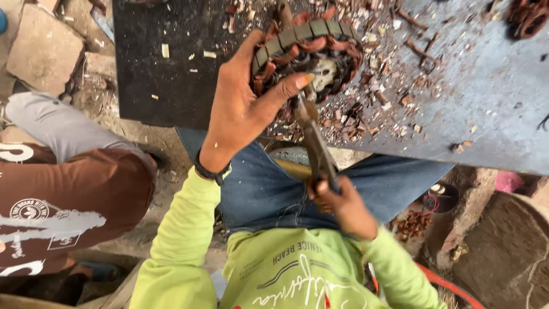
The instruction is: Stripping old copper windings from a fan motor stator using a pair of pliers.
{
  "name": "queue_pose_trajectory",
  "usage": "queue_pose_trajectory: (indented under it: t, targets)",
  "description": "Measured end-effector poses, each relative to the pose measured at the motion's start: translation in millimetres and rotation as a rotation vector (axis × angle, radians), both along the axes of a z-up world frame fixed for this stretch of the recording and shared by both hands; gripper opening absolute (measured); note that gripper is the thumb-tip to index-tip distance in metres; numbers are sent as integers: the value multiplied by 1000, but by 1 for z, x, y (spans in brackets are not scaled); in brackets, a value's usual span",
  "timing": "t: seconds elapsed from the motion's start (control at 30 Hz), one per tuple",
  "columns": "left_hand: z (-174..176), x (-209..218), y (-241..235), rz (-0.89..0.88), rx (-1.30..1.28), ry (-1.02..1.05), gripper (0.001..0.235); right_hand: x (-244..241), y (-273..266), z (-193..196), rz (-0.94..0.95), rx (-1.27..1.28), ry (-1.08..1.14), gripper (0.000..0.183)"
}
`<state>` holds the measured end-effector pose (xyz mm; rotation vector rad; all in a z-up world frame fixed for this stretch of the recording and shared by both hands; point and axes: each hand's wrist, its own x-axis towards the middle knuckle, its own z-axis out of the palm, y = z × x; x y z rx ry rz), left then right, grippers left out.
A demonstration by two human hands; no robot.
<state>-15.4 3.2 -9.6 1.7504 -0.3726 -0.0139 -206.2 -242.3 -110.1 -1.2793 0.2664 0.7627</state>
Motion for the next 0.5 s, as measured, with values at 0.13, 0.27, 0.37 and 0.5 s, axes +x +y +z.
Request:
queue_pose_trajectory:
  t: [0.13, 0.27, 0.37, 0.5]
  targets:
    - [14, -5, 2, 40, 125, -54, 45, 2, 38, 14, -56, -648, -461, 20]
    - [23, -8, 2, 92, 315, -88, 43, -7, 34, 17, -119, -712, -639, 21]
    - [19, -2, -6, 95, 249, -44, 46, -28, 15, 12, -114, -427, -459, 23]
    - [11, 2, -11, 180, 227, -101, 53, -17, 5, 50, -248, 31, -95, 39]
